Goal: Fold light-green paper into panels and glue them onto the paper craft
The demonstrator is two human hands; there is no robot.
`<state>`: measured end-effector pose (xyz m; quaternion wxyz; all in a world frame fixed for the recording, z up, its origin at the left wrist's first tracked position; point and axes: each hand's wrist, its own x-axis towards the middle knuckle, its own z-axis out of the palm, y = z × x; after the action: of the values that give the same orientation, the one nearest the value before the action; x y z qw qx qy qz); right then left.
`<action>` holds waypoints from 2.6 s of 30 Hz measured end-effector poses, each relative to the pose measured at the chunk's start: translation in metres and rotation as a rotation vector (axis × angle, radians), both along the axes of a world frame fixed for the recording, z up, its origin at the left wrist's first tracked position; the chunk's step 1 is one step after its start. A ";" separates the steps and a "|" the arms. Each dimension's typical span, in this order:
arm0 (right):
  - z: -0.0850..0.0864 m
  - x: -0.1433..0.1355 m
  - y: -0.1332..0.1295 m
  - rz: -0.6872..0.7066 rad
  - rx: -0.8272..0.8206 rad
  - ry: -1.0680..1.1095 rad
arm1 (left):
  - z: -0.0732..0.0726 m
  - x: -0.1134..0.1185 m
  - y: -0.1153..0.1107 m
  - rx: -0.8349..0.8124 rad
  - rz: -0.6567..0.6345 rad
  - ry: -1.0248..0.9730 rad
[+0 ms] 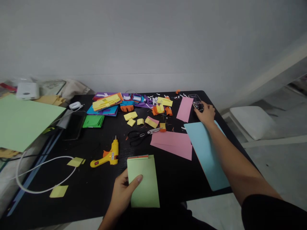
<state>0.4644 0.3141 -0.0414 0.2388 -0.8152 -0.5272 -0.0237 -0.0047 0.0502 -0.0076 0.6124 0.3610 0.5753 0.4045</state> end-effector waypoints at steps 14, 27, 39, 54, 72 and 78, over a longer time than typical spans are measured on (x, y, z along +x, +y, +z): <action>0.037 -0.029 -0.013 0.016 0.137 0.187 | -0.004 -0.001 0.000 -0.028 -0.031 -0.045; 0.077 -0.242 -0.214 0.712 -0.429 1.422 | 0.007 0.004 0.014 -0.129 -0.025 -0.198; 0.086 -0.154 -0.119 0.386 0.052 1.094 | -0.002 0.006 0.017 -0.098 -0.032 -0.275; 0.053 -0.096 -0.054 0.126 0.203 0.509 | -0.012 0.009 0.017 -0.027 0.004 -0.432; 0.009 -0.018 0.006 -0.068 0.045 0.093 | -0.009 0.010 0.016 -0.044 0.053 -0.421; 0.003 -0.014 0.006 -0.069 0.069 0.063 | -0.011 0.009 0.015 -0.048 0.066 -0.398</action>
<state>0.4508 0.3205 -0.0382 0.2822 -0.8246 -0.4897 -0.0245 0.0046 0.0649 -0.0191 0.7089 0.2402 0.4641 0.4737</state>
